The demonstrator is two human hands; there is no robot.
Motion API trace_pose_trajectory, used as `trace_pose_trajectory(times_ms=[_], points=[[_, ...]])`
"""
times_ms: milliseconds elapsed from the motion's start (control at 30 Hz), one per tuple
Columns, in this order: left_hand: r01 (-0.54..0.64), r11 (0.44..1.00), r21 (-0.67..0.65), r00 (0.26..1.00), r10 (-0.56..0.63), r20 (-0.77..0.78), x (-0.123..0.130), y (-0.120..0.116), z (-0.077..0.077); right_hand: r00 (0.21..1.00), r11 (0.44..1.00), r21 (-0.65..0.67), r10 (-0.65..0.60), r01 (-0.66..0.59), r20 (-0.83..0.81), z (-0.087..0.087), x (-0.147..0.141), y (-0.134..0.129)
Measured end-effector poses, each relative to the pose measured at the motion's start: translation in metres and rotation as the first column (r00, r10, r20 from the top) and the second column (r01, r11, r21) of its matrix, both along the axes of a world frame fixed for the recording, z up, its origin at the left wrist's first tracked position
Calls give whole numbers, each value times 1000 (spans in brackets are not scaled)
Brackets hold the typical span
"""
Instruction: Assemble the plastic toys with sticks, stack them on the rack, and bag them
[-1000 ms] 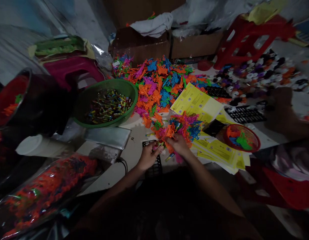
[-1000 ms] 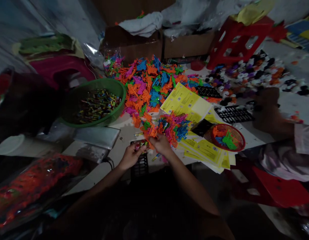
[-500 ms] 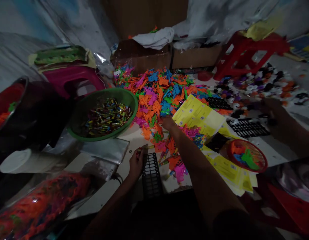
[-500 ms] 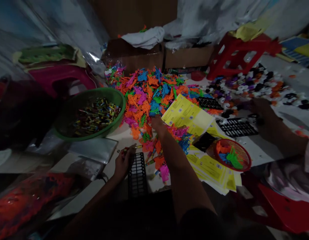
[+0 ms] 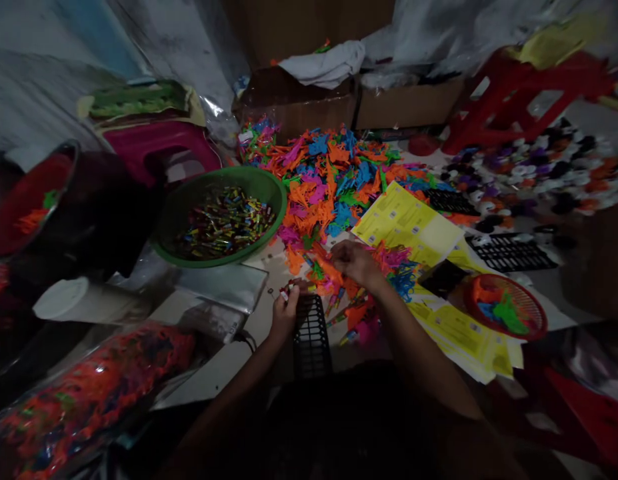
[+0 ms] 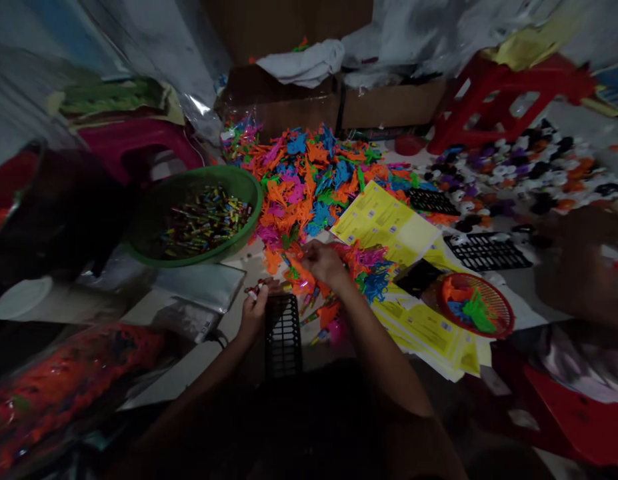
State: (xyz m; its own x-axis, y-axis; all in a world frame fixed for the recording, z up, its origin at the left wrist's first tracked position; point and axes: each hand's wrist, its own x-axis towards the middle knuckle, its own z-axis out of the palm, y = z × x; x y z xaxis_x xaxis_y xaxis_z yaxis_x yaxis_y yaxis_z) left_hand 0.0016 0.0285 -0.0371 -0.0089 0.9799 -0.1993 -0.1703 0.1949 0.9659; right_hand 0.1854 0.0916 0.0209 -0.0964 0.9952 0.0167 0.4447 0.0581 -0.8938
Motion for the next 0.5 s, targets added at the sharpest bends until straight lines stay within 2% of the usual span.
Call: trace_pose_trajectory(times_ms=[67,133,200,267,333,367,433,500], points=[[66,997,-43,986,-58,157,13,0,14,983,991,8,137,-137,-121,-8,-16,-30],[110,989,-96,967,-84,240,24,1,21,968,977,-19,207,-212,-138,-16,-28,-51],[72,986,-149,966,-31,257,27,2,21,984,990,-45,129,-135,-123,-22,-28,-61],[-15,984,-176,974,54,221,21,2,16,995,997,-35,-65,62,-79,-25,-16,-65],[-87,980,-178,980,117,163,11,2,10,969,970,0,-241,242,48,-23,0,-69],[-105,979,-174,981,131,140,5,2,8,945,956,22,-293,293,144,-21,6,-71],[-115,980,-161,985,133,107,-3,0,5,882,955,51,-290,292,372,-18,9,-77],[-89,986,-139,993,99,65,-4,-3,3,781,973,65,-215,220,586,-17,0,-85]])
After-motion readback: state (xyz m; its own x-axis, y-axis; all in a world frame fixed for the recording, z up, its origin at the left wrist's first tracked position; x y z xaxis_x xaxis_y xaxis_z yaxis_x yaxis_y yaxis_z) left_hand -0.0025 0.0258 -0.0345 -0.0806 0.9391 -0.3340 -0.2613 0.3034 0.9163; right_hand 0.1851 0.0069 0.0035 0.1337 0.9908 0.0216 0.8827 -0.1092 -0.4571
